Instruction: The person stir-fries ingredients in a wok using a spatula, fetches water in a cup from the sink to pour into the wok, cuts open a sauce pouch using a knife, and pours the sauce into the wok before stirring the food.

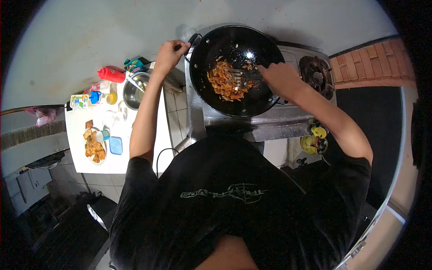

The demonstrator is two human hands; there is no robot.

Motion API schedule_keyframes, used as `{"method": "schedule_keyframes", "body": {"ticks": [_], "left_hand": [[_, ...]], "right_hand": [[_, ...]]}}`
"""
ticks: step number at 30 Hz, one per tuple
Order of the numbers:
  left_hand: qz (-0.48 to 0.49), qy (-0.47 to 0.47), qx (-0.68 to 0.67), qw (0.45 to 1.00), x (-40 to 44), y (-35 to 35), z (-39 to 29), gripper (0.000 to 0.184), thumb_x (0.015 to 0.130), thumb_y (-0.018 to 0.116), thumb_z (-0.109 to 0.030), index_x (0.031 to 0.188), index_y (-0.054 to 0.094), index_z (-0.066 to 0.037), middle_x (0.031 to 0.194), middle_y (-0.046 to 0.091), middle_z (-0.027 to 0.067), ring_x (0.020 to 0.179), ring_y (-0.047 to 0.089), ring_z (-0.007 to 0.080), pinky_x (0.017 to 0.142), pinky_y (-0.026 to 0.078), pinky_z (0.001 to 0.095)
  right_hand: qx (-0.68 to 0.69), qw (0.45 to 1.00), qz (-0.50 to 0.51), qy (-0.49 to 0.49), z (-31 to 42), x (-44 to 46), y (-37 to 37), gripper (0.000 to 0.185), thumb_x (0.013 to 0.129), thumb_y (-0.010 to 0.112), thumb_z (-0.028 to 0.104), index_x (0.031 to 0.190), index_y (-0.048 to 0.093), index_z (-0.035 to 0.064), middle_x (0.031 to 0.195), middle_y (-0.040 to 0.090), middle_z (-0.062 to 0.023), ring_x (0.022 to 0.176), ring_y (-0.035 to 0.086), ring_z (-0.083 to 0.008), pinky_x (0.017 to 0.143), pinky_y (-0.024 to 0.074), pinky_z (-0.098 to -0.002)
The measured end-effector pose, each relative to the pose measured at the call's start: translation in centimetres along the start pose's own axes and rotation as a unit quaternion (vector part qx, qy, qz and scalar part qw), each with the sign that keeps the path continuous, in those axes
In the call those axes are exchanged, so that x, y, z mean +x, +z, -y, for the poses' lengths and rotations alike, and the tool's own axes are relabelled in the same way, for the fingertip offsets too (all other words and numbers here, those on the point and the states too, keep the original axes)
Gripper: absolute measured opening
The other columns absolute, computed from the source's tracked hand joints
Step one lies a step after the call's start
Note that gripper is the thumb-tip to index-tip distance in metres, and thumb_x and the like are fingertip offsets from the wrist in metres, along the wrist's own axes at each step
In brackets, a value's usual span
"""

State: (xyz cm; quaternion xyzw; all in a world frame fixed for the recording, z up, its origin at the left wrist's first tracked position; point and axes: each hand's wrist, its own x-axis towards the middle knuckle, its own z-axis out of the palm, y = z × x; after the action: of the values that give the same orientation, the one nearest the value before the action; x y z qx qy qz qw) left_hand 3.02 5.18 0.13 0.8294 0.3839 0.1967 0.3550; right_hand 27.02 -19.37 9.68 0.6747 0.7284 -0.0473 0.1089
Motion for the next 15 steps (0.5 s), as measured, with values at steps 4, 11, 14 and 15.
{"method": "schedule_keyframes", "body": {"ticks": [4, 11, 14, 15], "left_hand": [[0.01, -0.012, 0.016, 1.0, -0.1, -0.6, -0.8, 0.037, 0.089, 0.064, -0.034, 0.09, 0.068, 0.003, 0.07, 0.064, 0.0102, 0.066, 0.056, 0.0132, 0.067, 0.046, 0.029], [-0.032, 0.017, -0.044, 0.998, 0.2, 0.4, 0.5, 0.034, 0.087, 0.066, -0.033, 0.081, 0.068, 0.001, 0.059, 0.058, 0.0098, 0.053, 0.049, 0.018, 0.057, 0.043, 0.0333], [-0.024, 0.014, -0.021, 0.999, 0.2, 0.3, 0.3, 0.033, 0.086, 0.066, -0.032, 0.08, 0.068, 0.0, 0.058, 0.058, 0.0095, 0.052, 0.049, 0.0176, 0.057, 0.043, 0.033], [-0.026, 0.02, -0.022, 0.999, 0.1, 0.3, 0.5, 0.033, 0.086, 0.066, -0.032, 0.08, 0.067, 0.0, 0.058, 0.058, 0.0094, 0.052, 0.05, 0.0175, 0.057, 0.043, 0.033]], "right_hand": [[-0.069, 0.995, 0.066, 0.003, 0.4, 0.2, -5.2, 0.013, 0.078, 0.061, 0.006, 0.086, 0.071, 0.0035, 0.088, 0.069, -0.0173, 0.085, 0.069, -0.0313, 0.07, 0.0557, -0.0393], [-0.134, 0.974, 0.181, -0.005, 0.9, 1.8, -5.0, 0.014, 0.077, 0.063, 0.008, 0.087, 0.072, 0.0044, 0.09, 0.07, -0.0178, 0.087, 0.069, -0.0306, 0.072, 0.0559, -0.0392], [-0.051, 0.991, 0.127, 0.009, 1.0, 2.7, -2.8, 0.017, 0.078, 0.062, 0.008, 0.091, 0.071, 0.0027, 0.093, 0.07, -0.017, 0.088, 0.069, -0.0313, 0.071, 0.0559, -0.0404], [-0.018, 0.995, 0.095, 0.028, 1.1, 2.7, -2.8, 0.017, 0.078, 0.062, 0.008, 0.092, 0.07, 0.0023, 0.093, 0.07, -0.0163, 0.088, 0.069, -0.0315, 0.071, 0.0559, -0.0408]]}}
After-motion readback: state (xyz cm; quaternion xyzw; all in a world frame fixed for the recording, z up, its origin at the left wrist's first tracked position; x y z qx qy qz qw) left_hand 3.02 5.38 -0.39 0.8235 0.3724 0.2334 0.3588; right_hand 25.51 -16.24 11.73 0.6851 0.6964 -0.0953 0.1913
